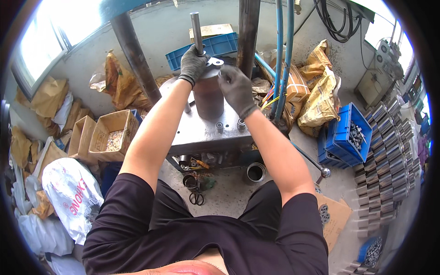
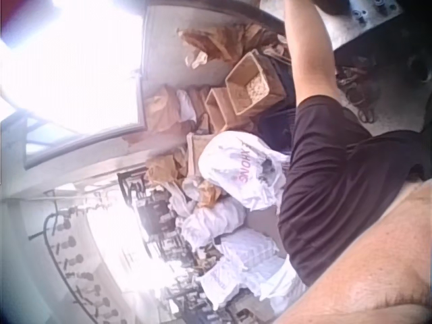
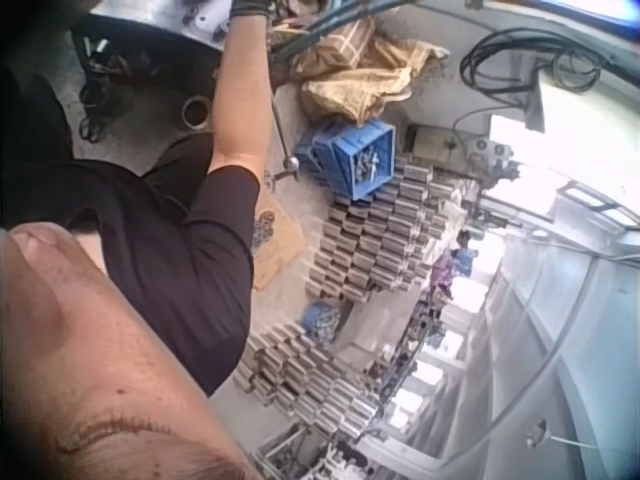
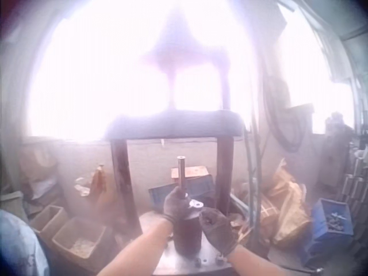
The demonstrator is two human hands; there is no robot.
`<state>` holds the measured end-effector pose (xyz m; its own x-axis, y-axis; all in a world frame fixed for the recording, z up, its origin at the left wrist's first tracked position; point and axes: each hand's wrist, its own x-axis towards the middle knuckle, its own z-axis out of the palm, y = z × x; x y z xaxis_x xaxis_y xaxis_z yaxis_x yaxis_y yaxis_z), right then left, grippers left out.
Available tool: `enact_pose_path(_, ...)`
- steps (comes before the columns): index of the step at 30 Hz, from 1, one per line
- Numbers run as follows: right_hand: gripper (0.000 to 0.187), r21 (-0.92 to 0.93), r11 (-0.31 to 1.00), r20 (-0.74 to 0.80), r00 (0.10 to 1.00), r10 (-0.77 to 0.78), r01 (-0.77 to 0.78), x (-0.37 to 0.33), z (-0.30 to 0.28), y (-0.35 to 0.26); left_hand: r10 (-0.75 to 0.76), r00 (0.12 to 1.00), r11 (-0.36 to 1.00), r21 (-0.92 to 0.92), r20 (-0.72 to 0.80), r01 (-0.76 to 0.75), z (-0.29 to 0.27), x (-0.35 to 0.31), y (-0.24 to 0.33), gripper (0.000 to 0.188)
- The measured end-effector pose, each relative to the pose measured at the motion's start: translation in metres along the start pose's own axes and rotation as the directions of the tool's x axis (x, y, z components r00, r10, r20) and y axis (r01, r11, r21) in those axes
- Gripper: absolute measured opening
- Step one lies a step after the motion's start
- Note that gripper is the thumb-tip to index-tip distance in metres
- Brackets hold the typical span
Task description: The recorder is using a manual hydraulic press to assemble metal shafts into gear-like circular components, periodically moving between the press and a storage area on the floor.
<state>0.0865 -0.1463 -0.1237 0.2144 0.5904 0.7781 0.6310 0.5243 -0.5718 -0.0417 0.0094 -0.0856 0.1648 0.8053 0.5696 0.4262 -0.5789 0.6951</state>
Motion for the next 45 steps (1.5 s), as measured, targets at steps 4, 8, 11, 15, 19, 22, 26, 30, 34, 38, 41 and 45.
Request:
enact_pose_path(4, 0.023, -0.264, 0.964, -0.014, 0.999, -0.043, 0.038, 0.049, 0.023, 0.031, -0.021, 0.999, 0.999, -0.050, 0.025, 0.022, 0.003, 0.000, 0.004, 0.041)
enact_pose_path(8, 0.027, -0.453, 0.892, 0.120, 0.991, 0.064, -0.003, 0.055, 0.038, 0.051, -0.017, 0.999, 0.998, -0.063, 0.030, 0.019, 0.001, -0.002, 0.002, 0.034)
enact_pose_path(11, 0.027, -0.453, 0.891, 0.084, 0.994, 0.064, -0.019, 0.053, 0.043, 0.055, -0.028, 0.999, 0.994, -0.101, 0.042, 0.032, 0.001, -0.003, 0.001, 0.034)
enact_pose_path(15, 0.026, -0.429, 0.901, 0.004, 0.997, 0.073, -0.064, 0.054, 0.057, 0.043, 0.077, 0.987, 0.959, -0.261, -0.144, -0.112, 0.005, 0.002, -0.019, 0.038)
enact_pose_path(19, 0.029, -0.426, 0.900, -0.039, 0.995, 0.088, -0.096, 0.047, 0.049, 0.053, -0.024, 0.951, 0.426, -0.864, -0.307, -0.268, 0.016, -0.013, 0.000, 0.050)
enact_pose_path(22, 0.034, -0.372, 0.915, 0.002, 0.986, 0.168, -0.155, 0.048, 0.049, 0.038, -0.187, 0.855, 0.439, -0.820, -0.484, -0.368, 0.010, -0.009, -0.003, 0.051)
enact_pose_path(26, 0.045, -0.418, 0.901, -0.019, 0.993, 0.119, -0.116, 0.047, 0.045, 0.036, -0.228, 0.863, 0.383, -0.856, -0.451, -0.346, 0.012, -0.009, -0.008, 0.051)
enact_pose_path(30, 0.048, -0.461, 0.881, 0.049, 0.989, 0.142, -0.104, 0.053, 0.042, 0.023, -0.237, 0.897, 0.381, -0.885, -0.375, -0.269, 0.007, -0.006, -0.015, 0.048)
enact_pose_path(34, 0.047, -0.528, 0.842, 0.113, 0.974, 0.196, -0.108, 0.058, 0.037, 0.019, -0.192, 0.933, 0.340, -0.912, -0.304, -0.228, 0.005, -0.012, -0.001, 0.037)
enact_pose_path(38, 0.046, -0.519, 0.846, 0.150, 0.962, 0.230, -0.121, 0.062, 0.031, 0.014, -0.043, 0.965, 0.290, -0.928, -0.259, -0.236, -0.003, -0.016, 0.012, 0.029)
enact_pose_path(41, 0.040, -0.535, 0.835, 0.232, 0.927, 0.294, -0.130, 0.070, 0.023, 0.005, -0.048, 0.961, 0.291, -0.924, -0.274, -0.249, -0.004, -0.012, 0.024, 0.033)
enact_pose_path(45, 0.029, -0.582, 0.811, 0.369, 0.909, 0.195, 0.063, 0.064, -0.008, -0.004, 0.033, 0.986, 0.302, -0.939, -0.164, -0.166, -0.006, -0.014, 0.052, 0.034)
